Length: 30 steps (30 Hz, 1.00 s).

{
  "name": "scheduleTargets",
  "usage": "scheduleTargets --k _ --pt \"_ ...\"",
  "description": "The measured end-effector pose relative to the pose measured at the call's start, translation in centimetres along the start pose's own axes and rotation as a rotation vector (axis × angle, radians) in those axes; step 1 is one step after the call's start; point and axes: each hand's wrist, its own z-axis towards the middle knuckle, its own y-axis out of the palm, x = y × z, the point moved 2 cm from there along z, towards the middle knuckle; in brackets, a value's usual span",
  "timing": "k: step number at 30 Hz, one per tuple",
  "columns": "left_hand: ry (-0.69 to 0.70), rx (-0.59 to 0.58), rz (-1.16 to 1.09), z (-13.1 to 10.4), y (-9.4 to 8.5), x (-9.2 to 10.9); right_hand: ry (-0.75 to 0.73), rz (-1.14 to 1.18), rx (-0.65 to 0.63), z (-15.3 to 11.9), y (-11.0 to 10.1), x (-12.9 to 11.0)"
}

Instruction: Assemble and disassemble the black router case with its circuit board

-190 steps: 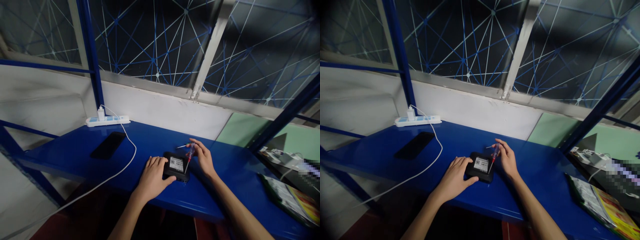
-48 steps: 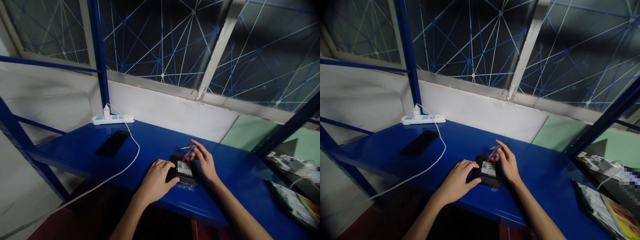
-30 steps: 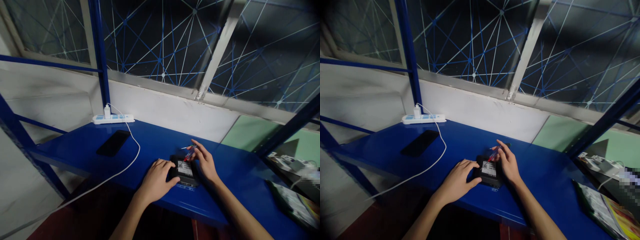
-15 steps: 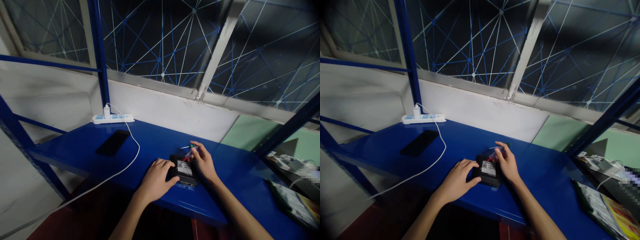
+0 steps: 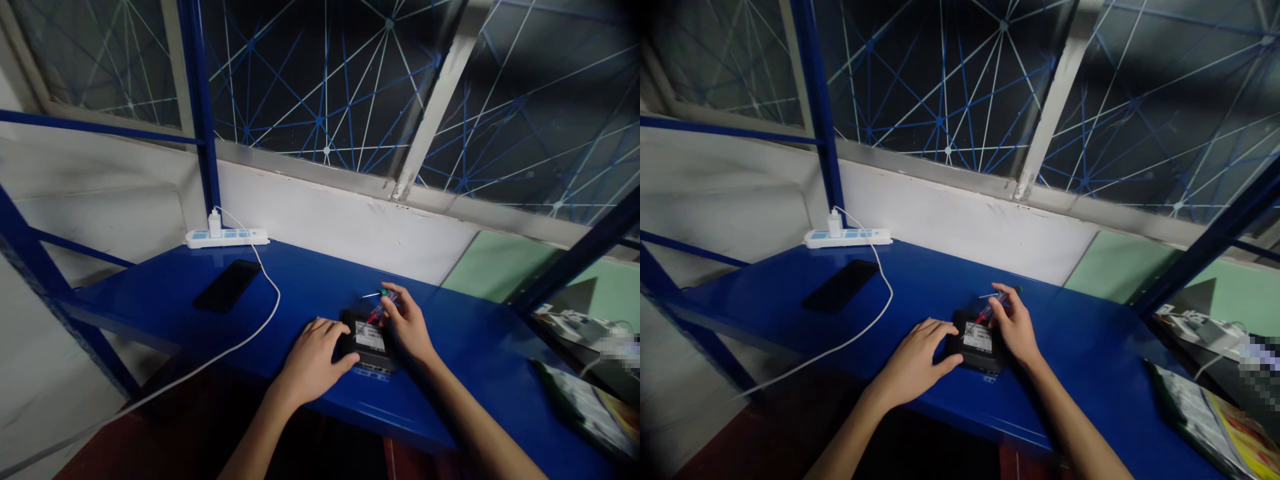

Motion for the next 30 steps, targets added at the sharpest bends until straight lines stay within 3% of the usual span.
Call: scheduleTargets --k 12,25,30 --pt "-0.008 -0.005 -0.003 -0.06 -0.24 0.16 0.046 0.182 -0.053 0.13 -0.02 0.44" --pt "0.005 0.001 -0.002 0.00 -0.08 0.08 0.009 -0.041 0.005 0.03 -0.26 0.33" --pt "-0.004 -0.005 -0.007 0.06 -0.23 0.24 0.044 0.130 -0.037 0.01 -0.14 0.40"
